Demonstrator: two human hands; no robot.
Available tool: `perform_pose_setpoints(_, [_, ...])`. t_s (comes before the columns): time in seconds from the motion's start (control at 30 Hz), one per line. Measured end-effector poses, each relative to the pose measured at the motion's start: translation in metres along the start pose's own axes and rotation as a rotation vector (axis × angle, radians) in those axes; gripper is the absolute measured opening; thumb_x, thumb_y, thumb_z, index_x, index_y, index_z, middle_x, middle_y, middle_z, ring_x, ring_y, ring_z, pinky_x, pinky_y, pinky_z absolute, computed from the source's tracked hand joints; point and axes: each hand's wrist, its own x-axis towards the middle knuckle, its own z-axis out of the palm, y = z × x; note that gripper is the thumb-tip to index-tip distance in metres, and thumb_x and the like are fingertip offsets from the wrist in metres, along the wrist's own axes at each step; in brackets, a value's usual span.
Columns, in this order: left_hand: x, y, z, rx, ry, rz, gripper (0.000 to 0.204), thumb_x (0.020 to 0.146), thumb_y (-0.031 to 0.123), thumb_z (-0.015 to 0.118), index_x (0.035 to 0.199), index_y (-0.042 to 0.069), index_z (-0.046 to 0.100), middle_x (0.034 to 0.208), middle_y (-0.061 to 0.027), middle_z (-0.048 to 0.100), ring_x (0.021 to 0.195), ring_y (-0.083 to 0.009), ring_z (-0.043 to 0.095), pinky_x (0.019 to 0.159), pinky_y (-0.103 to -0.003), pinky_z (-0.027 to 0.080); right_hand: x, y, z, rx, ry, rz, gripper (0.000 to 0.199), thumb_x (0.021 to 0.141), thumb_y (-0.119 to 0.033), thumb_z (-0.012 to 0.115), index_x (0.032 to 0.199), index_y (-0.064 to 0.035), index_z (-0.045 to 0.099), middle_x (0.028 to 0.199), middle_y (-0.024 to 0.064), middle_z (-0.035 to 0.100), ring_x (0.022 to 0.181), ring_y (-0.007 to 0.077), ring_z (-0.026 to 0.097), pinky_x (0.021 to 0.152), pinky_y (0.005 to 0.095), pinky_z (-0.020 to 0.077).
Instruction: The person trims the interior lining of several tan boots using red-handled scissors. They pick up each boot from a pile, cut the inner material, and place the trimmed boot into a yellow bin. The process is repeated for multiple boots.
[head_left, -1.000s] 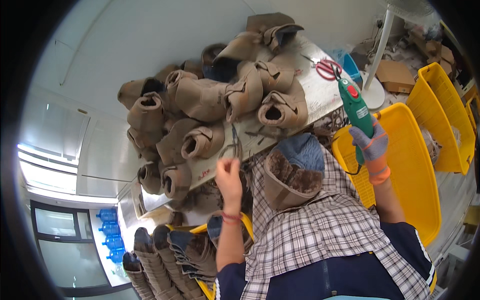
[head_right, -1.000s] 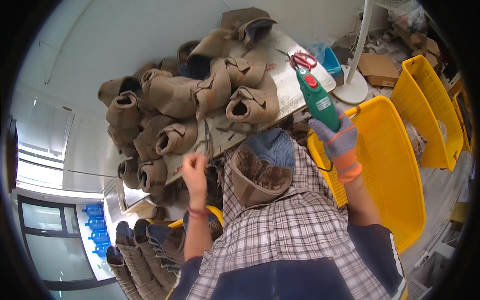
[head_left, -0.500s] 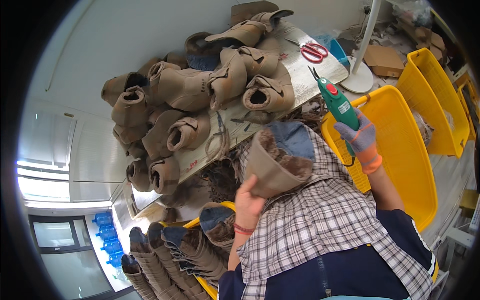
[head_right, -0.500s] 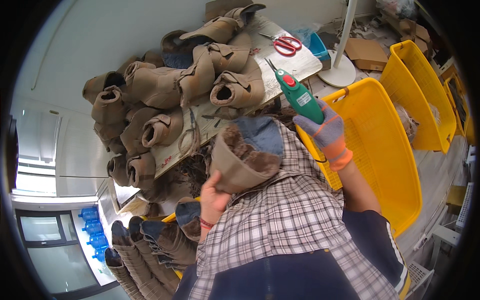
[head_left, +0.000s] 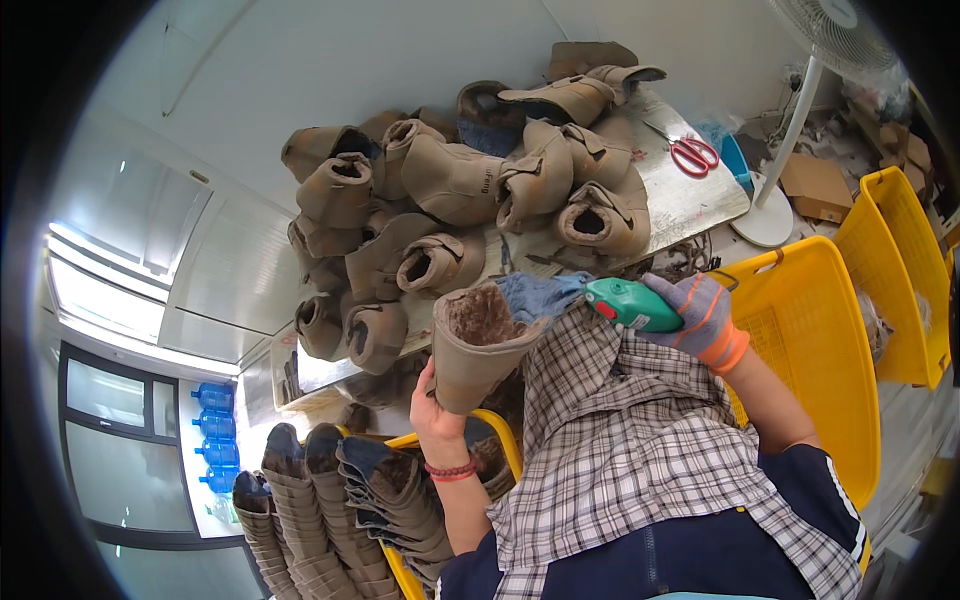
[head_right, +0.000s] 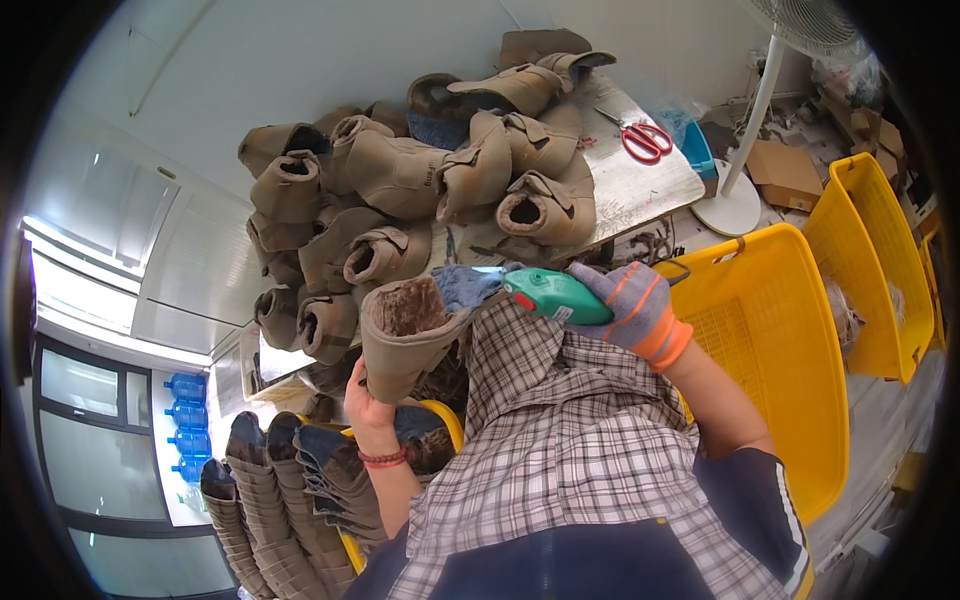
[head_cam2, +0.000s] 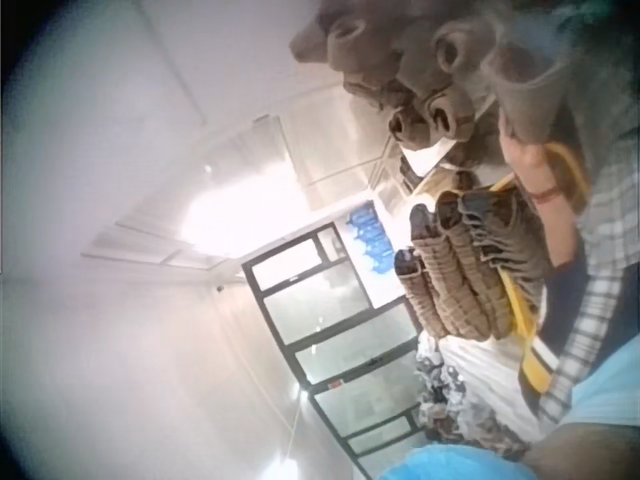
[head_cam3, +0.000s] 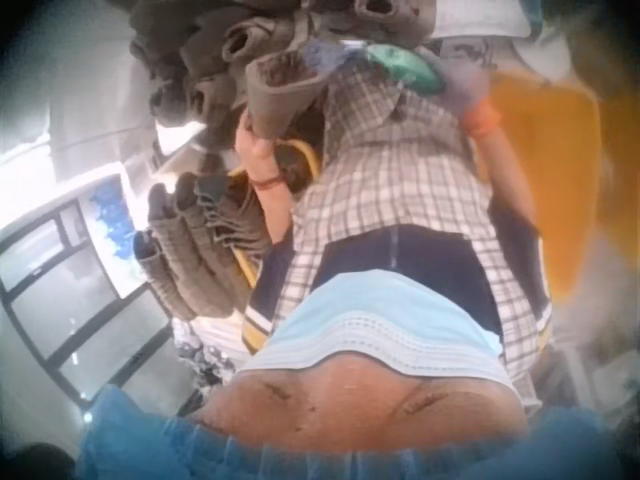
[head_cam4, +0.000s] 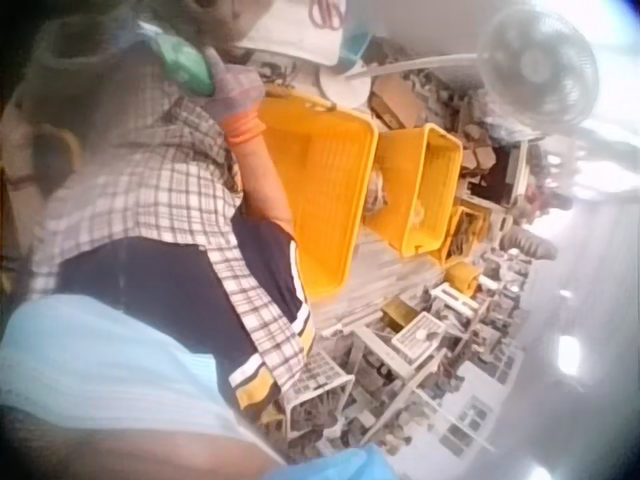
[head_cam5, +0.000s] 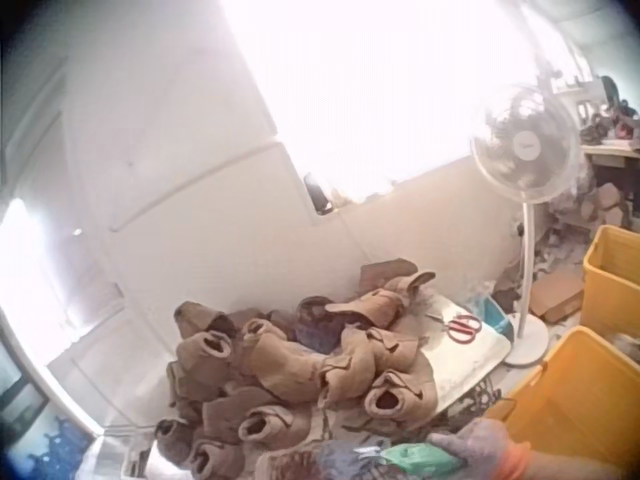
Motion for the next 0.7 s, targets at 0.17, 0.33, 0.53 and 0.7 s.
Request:
perform_pose_setpoints(0.17, [-0.005,0.006,-0.005,-0.043,-0.023,0.007,0.037,0.096,0.014,0.039,0.128,-0.001,0.048,0.133,-0.0191,0.050,0.124,-0.0350,0.046,0.106,-0.052,0.034,-0.008,0.010,0.004,-0.031,-0.029,-0.084,0.066,0.058,-0.038,0.081,0.113,-0.0089,0.062,0.057,0.0011,0.049,0.051,0.0203,0.050,0.050,0.0336,0.0407])
perform_pose_setpoints(0.33, [-0.001,0.006,-0.002,-0.026,0.035,-0.001,0.037,0.095,0.013,0.040,0.128,0.000,0.049,0.133,-0.0192,0.049,0.124,-0.0354,0.046,0.105,-0.053,0.035,-0.011,0.014,0.006,0.017,-0.026,-0.104,0.064,0.058,-0.039,0.081,0.111,-0.0091,0.063,0.059,0.0014,0.051,0.052,0.0204,0.051,0.050,0.0334,0.0412])
perform_pose_setpoints(0.53, [0.004,-0.001,-0.003,-0.003,0.016,-0.057,0.037,0.094,0.013,0.040,0.128,0.000,0.049,0.133,-0.0193,0.049,0.124,-0.0358,0.046,0.104,-0.053,0.036,-0.010,0.012,0.005,0.024,-0.003,-0.153,0.063,0.059,-0.041,0.081,0.112,-0.0109,0.064,0.056,0.0009,0.050,0.050,0.0200,0.049,0.048,0.0327,0.0398])
perform_pose_setpoints(0.7, [0.009,-0.004,-0.004,-0.027,0.028,-0.015,0.037,0.094,0.012,0.041,0.128,0.000,0.048,0.135,-0.0193,0.047,0.124,-0.0358,0.045,0.104,-0.053,0.035,-0.007,0.006,0.002,0.066,0.022,-0.182,0.066,0.057,-0.041,0.081,0.114,-0.0120,0.064,0.055,0.0000,0.047,0.048,0.0192,0.047,0.048,0.0318,0.0385])
